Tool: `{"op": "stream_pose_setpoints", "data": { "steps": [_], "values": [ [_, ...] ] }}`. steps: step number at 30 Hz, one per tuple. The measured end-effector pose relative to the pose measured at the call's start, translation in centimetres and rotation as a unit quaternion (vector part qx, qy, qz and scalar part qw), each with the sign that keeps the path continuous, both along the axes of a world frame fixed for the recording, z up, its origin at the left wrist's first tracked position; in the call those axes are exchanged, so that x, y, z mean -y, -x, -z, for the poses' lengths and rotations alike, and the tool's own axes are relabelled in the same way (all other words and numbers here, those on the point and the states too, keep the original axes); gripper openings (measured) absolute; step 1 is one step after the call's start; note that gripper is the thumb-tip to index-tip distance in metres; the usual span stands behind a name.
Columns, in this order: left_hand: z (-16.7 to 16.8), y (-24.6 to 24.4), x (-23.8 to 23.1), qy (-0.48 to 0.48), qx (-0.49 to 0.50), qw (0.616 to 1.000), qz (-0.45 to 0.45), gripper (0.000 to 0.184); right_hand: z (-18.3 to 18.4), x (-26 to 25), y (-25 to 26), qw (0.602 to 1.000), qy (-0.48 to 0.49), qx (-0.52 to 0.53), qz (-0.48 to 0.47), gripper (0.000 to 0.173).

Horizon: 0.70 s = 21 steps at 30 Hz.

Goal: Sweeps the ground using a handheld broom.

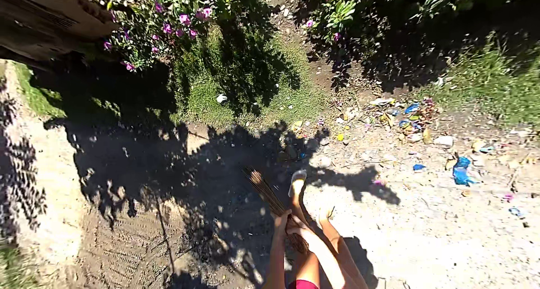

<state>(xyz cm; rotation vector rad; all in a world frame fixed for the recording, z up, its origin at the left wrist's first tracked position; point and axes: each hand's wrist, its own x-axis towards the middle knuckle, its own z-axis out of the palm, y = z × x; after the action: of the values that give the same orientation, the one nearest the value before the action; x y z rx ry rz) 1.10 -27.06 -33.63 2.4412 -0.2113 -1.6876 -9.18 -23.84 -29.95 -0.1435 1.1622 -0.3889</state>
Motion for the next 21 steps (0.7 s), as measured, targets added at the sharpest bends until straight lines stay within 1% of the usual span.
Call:
{"op": "stream_pose_setpoints", "data": {
  "steps": [1, 2, 3, 4, 5, 6, 7, 8, 9, 10, 11, 12, 13, 14, 15, 16, 17, 18, 20, 21],
  "values": [
    [1.0, 0.3, 0.6, -0.005, -0.019, 1.0, 0.013, 0.082, 1.1, 0.3, -0.2, 0.999, -0.012, -0.007, 0.029, 0.075],
    [2.1, 1.1, 0.5, 0.011, -0.053, 0.997, 0.056, 0.076, 1.6, 0.1, 0.1, 0.997, -0.019, -0.041, 0.064, 0.076],
    [3.0, 1.8, -0.2, 0.065, -0.086, 0.986, 0.131, 0.073, 1.2, -0.6, 0.4, 0.989, -0.022, -0.1, 0.11, 0.076],
    [3.8, 2.3, -1.0, 0.154, -0.093, 0.959, 0.217, 0.079, 0.1, -1.6, 1.1, 0.975, -0.011, -0.156, 0.156, 0.076],
    [3.6, 3.3, -1.3, 0.227, -0.075, 0.926, 0.292, 0.091, -0.7, -3.0, 2.2, 0.96, 0.014, -0.212, 0.184, 0.076],
    [0.4, 4.9, -0.2, 0.202, -0.079, 0.919, 0.33, 0.097, -1.5, -4.8, 3.2, 0.944, 0.045, -0.263, 0.196, 0.075],
    [-4.3, 7.1, 1.8, 0.117, -0.127, 0.93, 0.325, 0.091, -3.3, -5.4, 3.9, 0.934, 0.054, -0.296, 0.193, 0.076],
    [-8.0, 9.3, 3.2, 0.045, -0.179, 0.945, 0.271, 0.08, -5.8, -5.1, 4.1, 0.931, 0.038, -0.316, 0.178, 0.079],
    [-9.4, 9.8, 2.9, 0.023, -0.264, 0.936, 0.233, 0.071, -8.1, -4.3, 4.0, 0.93, 0.013, -0.332, 0.157, 0.081],
    [-8.8, 8.7, 2.0, 0.033, -0.372, 0.898, 0.233, 0.069, -9.6, -3.5, 3.3, 0.925, 0.002, -0.348, 0.149, 0.084],
    [-8.5, 7.9, 1.8, 0.025, -0.413, 0.88, 0.233, 0.07, -10.1, -3.1, 2.0, 0.917, 0.018, -0.37, 0.15, 0.087],
    [-8.7, 7.0, 1.9, 0.019, -0.406, 0.882, 0.238, 0.071, -10.3, -3.2, 0.5, 0.909, 0.044, -0.386, 0.152, 0.089],
    [-8.8, 5.6, 2.2, 0.015, -0.372, 0.891, 0.261, 0.073, -11.1, -2.7, -0.7, 0.913, 0.063, -0.374, 0.152, 0.089],
    [-8.6, 3.9, 2.8, 0.012, -0.322, 0.896, 0.305, 0.075, -11.8, -1.5, -1.7, 0.924, 0.069, -0.347, 0.148, 0.086],
    [-8.3, 2.1, 3.8, 0.013, -0.264, 0.905, 0.335, 0.077, -11.6, -0.4, -2.5, 0.938, 0.075, -0.303, 0.151, 0.086],
    [-7.4, 0.6, 4.8, 0.017, -0.222, 0.925, 0.307, 0.079, -10.9, 1.0, -3.2, 0.955, 0.063, -0.245, 0.158, 0.087],
    [-6.4, -0.4, 6.4, 0.02, -0.176, 0.947, 0.266, 0.079, -9.5, 2.8, -3.7, 0.966, 0.041, -0.196, 0.162, 0.085],
    [-5.2, -1.2, 8.2, 0.014, -0.128, 0.964, 0.232, 0.081, -7.1, 4.4, -4.0, 0.975, 0.023, -0.152, 0.159, 0.081],
    [-1.5, -1.6, 11.0, 0.009, -0.057, 0.981, 0.185, 0.082, -1.8, 7.2, -3.5, 0.985, 0.027, -0.083, 0.146, 0.078],
    [0.2, -1.0, 11.9, 0.011, -0.044, 0.985, 0.168, 0.079, -0.1, 8.5, -2.8, 0.985, 0.018, -0.077, 0.153, 0.075]
  ]
}}
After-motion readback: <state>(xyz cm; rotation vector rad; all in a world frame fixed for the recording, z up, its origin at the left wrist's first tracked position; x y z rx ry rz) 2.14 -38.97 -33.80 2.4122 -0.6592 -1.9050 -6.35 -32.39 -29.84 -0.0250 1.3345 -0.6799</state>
